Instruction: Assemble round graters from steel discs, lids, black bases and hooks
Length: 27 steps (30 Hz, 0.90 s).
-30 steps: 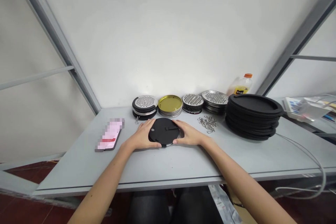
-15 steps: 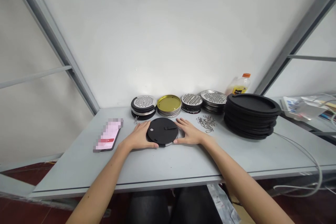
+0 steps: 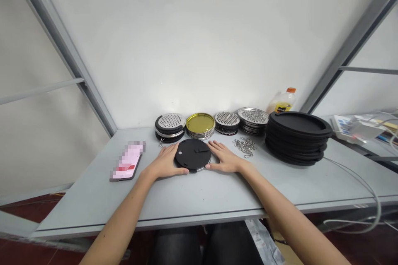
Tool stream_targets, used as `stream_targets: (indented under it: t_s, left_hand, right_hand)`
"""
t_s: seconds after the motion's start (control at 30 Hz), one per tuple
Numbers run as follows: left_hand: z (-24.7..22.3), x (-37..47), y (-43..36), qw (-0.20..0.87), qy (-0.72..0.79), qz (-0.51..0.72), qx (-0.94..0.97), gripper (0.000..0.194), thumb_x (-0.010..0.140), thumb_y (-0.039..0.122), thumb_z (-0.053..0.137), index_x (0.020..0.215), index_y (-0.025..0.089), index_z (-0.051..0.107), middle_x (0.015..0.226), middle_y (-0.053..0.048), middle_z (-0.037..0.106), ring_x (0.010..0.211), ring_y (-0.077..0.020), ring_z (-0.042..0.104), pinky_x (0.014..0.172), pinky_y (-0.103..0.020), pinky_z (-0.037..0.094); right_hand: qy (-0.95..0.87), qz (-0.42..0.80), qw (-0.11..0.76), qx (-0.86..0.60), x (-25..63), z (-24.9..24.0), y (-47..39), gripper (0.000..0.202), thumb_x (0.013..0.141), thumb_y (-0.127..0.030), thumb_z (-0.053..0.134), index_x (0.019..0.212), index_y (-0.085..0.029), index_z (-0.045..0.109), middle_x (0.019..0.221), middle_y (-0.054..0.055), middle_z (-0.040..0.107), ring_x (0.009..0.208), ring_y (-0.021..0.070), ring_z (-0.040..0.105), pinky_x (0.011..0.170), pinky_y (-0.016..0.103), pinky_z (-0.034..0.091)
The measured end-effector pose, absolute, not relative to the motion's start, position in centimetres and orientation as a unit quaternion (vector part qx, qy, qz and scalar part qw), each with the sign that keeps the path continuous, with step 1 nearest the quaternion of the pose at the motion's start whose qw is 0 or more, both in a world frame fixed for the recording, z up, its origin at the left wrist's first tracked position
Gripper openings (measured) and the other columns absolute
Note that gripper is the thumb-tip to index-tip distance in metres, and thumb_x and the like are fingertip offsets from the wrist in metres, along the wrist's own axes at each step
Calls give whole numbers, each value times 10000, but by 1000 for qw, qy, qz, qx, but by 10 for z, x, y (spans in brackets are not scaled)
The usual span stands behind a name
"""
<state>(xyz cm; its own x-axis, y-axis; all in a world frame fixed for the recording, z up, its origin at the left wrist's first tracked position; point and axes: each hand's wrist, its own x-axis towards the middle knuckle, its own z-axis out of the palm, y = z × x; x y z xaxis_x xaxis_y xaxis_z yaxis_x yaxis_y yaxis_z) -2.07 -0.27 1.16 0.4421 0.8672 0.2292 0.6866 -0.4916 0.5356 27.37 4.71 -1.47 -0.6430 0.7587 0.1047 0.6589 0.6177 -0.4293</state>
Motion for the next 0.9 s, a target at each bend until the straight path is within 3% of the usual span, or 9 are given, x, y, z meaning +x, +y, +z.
stream_targets:
  t_s: [0.8,0.9]
  left_hand:
    - [13,-19,-2,160,490,190,836,1009,657,625,728,1474,254,266,1444,-137,424,1351,-378,345,1099,-525,259]
    - [14,-19,-3,160,494,183,835,1009,660,643,717,1473,257,261,1438,-137,430,1347,-377,350,1103,-532,251]
  right_hand:
    - [-891,171,121,-404,273,-5,43,1044,712,-739,574,1501,-136,254,1543,203,225,1428,397,178,1154,545,159]
    - [-888,179,131,-403,275,-4,46,905,783,-688,538,1476,-145,327,1536,185,265,1428,368,206,1154,518,187]
